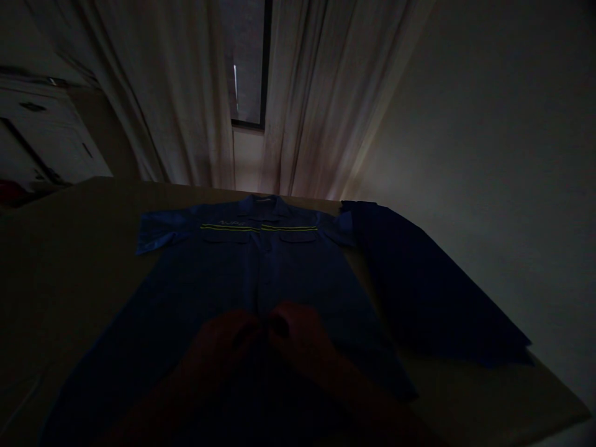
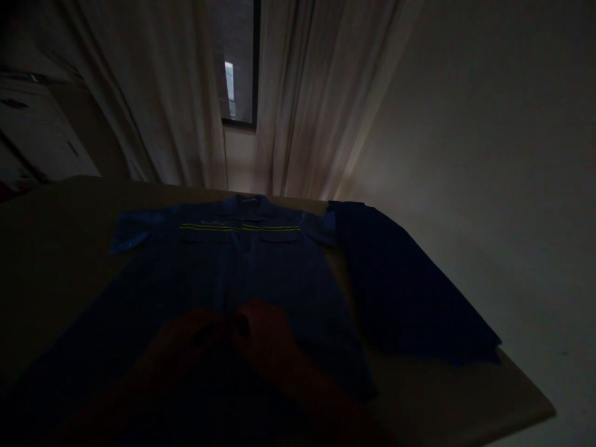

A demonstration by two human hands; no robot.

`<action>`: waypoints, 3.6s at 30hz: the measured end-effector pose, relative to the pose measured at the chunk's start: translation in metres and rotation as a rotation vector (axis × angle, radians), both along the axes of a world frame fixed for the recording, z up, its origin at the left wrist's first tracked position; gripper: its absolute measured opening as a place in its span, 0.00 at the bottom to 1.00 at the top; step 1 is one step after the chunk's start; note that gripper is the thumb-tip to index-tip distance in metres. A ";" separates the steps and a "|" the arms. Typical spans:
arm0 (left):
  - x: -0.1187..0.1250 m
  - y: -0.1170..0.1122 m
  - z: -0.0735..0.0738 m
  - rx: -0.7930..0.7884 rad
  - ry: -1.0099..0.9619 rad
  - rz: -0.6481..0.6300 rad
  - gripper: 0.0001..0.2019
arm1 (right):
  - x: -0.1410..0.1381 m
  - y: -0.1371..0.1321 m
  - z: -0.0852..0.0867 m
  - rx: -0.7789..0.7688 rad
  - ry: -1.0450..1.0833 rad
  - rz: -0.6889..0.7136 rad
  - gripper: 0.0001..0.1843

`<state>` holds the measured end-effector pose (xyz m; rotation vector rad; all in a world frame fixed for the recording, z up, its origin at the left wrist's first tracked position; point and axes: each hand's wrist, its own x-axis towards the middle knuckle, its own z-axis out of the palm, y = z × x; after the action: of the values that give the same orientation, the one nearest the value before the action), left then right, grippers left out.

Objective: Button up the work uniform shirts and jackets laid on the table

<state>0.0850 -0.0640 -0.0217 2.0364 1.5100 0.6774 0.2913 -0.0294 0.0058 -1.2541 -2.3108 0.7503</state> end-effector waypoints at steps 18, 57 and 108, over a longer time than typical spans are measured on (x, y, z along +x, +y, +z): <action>0.000 -0.001 -0.005 0.028 0.139 -0.009 0.11 | 0.001 0.001 0.002 -0.109 0.116 0.085 0.12; 0.001 0.004 0.010 -0.270 -0.314 0.062 0.10 | -0.006 -0.003 -0.008 -0.020 -0.066 0.068 0.04; 0.001 -0.002 -0.007 0.214 0.242 -0.082 0.11 | 0.011 0.019 -0.001 -0.305 0.126 0.134 0.08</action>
<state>0.0857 -0.0661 -0.0290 2.4017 1.5303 0.5995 0.3028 -0.0101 0.0052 -1.1420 -2.2536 1.2305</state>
